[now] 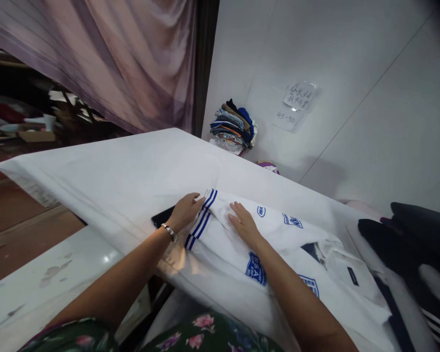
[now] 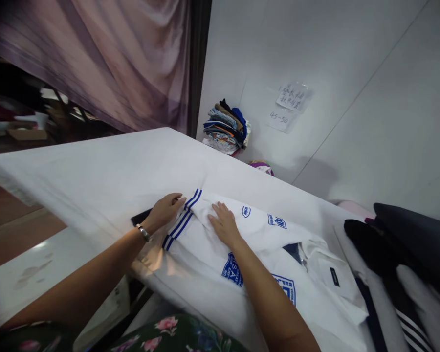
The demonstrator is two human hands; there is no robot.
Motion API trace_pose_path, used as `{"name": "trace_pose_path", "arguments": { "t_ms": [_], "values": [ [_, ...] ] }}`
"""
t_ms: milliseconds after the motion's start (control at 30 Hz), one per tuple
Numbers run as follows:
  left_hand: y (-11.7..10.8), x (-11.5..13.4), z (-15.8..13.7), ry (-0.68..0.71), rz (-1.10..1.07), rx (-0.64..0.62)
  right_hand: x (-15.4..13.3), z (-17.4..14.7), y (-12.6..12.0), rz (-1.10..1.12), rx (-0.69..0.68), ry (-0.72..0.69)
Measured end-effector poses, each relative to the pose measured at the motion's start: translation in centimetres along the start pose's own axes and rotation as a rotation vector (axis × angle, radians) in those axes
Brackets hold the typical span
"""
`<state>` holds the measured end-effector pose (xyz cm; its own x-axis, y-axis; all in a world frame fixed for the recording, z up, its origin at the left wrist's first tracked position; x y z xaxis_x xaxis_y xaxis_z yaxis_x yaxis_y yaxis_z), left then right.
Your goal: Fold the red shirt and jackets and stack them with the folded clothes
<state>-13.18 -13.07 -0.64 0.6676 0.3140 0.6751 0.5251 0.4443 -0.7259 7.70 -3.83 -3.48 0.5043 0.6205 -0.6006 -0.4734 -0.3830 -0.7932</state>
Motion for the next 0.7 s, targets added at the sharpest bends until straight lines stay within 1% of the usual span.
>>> {"name": "trace_pose_path", "arguments": {
  "t_ms": [33,67,167,233,300,367,433,467,533,633,700],
  "values": [
    [0.1,-0.1,0.0,-0.024,-0.007,-0.021,-0.2,0.0,0.0,-0.010,0.005,-0.012],
    [0.3,-0.1,0.0,-0.033,-0.012,-0.047,-0.4,-0.1,0.3,-0.031,-0.030,-0.027],
    [1.1,-0.1,-0.5,-0.044,-0.026,-0.113,-0.6,-0.7,1.8,-0.127,-0.211,-0.089],
    [1.5,0.1,-1.0,-0.046,-0.012,-0.128,-0.7,-1.0,2.3,-0.162,-0.255,-0.101],
    [1.7,0.3,-1.4,-0.047,0.020,-0.140,-0.8,-1.3,2.2,-0.141,-0.230,-0.068],
    [1.9,0.5,-1.7,-0.051,0.061,-0.150,-1.2,-1.7,1.8,-0.107,-0.163,-0.034],
    [2.1,0.7,-1.5,-0.053,0.106,-0.152,-1.6,-2.3,1.5,-0.119,-0.088,-0.028],
    [2.3,0.8,-1.3,-0.050,0.135,-0.150,-1.7,-2.7,1.5,-0.142,-0.082,-0.038],
    [2.5,1.3,-0.5,-0.020,0.211,-0.127,-2.0,-3.5,2.1,-0.203,-0.115,-0.070],
    [3.0,2.4,1.5,0.080,0.317,-0.100,-2.1,-4.3,2.8,-0.271,-0.138,-0.099],
    [3.4,3.0,3.3,0.081,0.345,-0.163,-2.0,-4.5,3.0,-0.292,-0.120,-0.098]
  ]
}}
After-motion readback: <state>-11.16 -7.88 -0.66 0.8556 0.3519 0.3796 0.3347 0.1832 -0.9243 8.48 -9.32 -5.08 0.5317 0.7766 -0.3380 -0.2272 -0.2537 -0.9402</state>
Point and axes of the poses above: each hand's wrist, its own z-axis towards the middle knuckle, its own y-axis out of the palm, x = y × z, the point moved 3 cm from there along z, towards the middle knuckle, and after that the axes turned 1 degree about -z, right-handed, at the moved point
